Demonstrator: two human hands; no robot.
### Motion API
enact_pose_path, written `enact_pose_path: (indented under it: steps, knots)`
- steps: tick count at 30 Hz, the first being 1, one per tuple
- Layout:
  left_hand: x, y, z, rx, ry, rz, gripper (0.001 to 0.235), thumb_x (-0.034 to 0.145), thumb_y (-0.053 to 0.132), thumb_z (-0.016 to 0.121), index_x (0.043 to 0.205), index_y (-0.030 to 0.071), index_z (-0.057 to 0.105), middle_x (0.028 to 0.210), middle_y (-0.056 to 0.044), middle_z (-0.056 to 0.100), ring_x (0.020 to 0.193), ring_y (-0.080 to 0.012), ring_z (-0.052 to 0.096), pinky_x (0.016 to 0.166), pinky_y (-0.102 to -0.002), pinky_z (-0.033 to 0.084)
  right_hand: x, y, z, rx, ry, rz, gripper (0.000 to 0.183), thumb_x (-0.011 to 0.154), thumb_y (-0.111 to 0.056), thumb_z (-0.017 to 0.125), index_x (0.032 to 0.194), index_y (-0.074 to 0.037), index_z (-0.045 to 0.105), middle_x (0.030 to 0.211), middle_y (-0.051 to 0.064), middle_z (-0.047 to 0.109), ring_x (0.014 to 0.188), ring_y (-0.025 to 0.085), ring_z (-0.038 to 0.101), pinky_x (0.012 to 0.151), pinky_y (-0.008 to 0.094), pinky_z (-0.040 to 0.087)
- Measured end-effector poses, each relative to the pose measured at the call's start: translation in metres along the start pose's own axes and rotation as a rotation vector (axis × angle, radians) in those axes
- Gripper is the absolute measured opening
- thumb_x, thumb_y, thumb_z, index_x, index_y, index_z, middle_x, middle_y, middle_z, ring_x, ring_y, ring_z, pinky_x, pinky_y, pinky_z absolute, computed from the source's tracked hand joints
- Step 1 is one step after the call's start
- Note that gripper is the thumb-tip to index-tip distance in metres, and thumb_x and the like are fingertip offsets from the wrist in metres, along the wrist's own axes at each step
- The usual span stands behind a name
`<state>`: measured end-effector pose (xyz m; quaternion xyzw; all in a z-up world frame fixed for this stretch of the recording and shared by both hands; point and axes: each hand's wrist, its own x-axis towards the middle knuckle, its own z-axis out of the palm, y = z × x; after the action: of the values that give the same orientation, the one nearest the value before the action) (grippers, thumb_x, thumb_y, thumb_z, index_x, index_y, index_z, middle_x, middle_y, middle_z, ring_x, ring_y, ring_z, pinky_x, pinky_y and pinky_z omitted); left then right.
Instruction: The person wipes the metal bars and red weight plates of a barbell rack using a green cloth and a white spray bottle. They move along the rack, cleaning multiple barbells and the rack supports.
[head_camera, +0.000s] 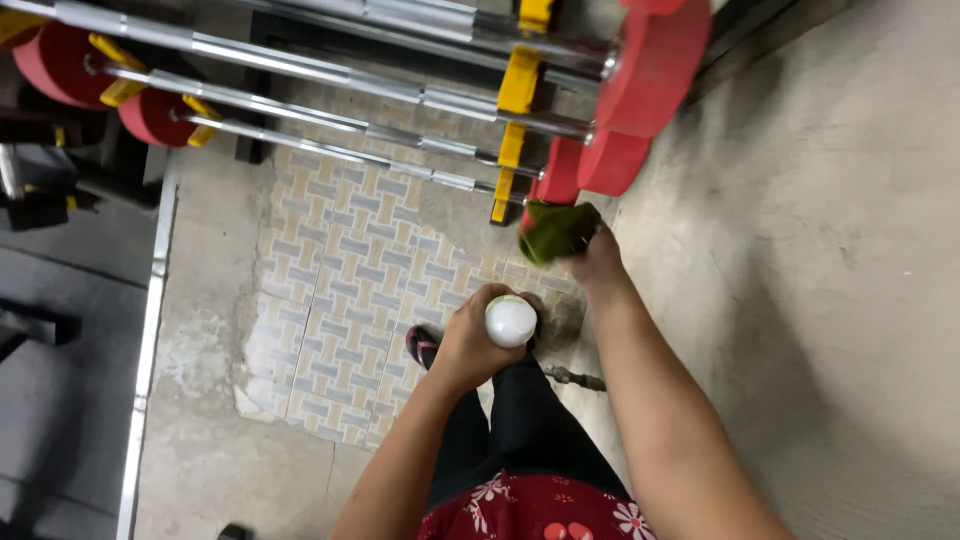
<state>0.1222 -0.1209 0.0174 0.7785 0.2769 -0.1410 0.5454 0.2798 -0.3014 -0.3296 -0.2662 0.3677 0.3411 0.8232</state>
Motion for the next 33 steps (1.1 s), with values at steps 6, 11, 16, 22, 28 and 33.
enact_pose_path:
  steps: [6, 11, 16, 22, 28, 33]
  knots:
    - [-0.018, -0.019, -0.003, 0.008, 0.045, 0.011, 0.065, 0.062, 0.017, 0.086, 0.122, 0.008, 0.062, 0.109, -0.017, 0.075, 0.106, -0.0351, 0.073, 0.091, -0.042, 0.057, -0.002, -0.040, 0.089, 0.403, -0.070, -0.071, 0.041, 0.104, -0.017, 0.037, 0.130, 0.003, 0.062, 0.136, 0.020, 0.064, 0.124, 0.042, 0.061, 0.103, 0.059, 0.052]
    - [-0.018, -0.026, -0.008, -0.017, 0.063, 0.011, 0.066, 0.059, 0.016, 0.086, 0.120, 0.008, 0.062, 0.106, -0.017, 0.075, 0.105, -0.0345, 0.073, 0.091, -0.042, 0.057, 0.023, -0.053, 0.054, 0.557, -0.073, 0.110, 0.036, 0.102, -0.014, 0.041, 0.124, 0.001, 0.065, 0.121, 0.019, 0.069, 0.107, 0.037, 0.065, 0.086, 0.051, 0.055]
    - [-0.018, -0.030, -0.013, -0.015, 0.079, 0.040, 0.066, 0.060, 0.017, 0.086, 0.121, 0.007, 0.063, 0.107, -0.017, 0.075, 0.106, -0.0351, 0.073, 0.091, -0.042, 0.057, -0.033, -0.074, 0.039, 0.526, -0.354, 0.283, 0.025, 0.110, -0.008, 0.043, 0.121, 0.000, 0.064, 0.112, 0.017, 0.068, 0.096, 0.029, 0.066, 0.078, 0.039, 0.060]
    - [-0.008, -0.021, -0.016, 0.011, 0.078, 0.046, 0.069, 0.060, 0.019, 0.086, 0.124, 0.007, 0.062, 0.109, -0.018, 0.074, 0.107, -0.0363, 0.072, 0.091, -0.043, 0.057, -0.131, -0.128, 0.130, -0.391, 0.213, -0.581, 0.047, 0.099, -0.037, 0.048, 0.126, -0.004, 0.067, 0.122, 0.013, 0.075, 0.106, 0.026, 0.077, 0.090, 0.041, 0.066]
    - [-0.003, -0.020, -0.006, 0.025, 0.024, 0.032, 0.072, 0.060, 0.019, 0.086, 0.126, 0.008, 0.060, 0.114, -0.019, 0.072, 0.111, -0.0358, 0.070, 0.095, -0.043, 0.056, -0.089, -0.121, 0.172, -0.762, -0.088, -0.593, 0.062, 0.107, -0.046, 0.053, 0.150, -0.002, 0.050, 0.151, 0.011, 0.056, 0.139, 0.025, 0.053, 0.118, 0.039, 0.042]
    - [-0.004, -0.025, 0.003, 0.017, 0.002, 0.054, 0.073, 0.060, 0.019, 0.087, 0.128, 0.008, 0.060, 0.119, -0.019, 0.071, 0.115, -0.0355, 0.068, 0.096, -0.043, 0.055, -0.035, -0.130, 0.130, -0.759, -0.034, -0.769, 0.070, 0.113, -0.051, 0.045, 0.166, -0.014, 0.018, 0.171, 0.010, 0.028, 0.154, 0.026, 0.039, 0.124, 0.039, 0.037]
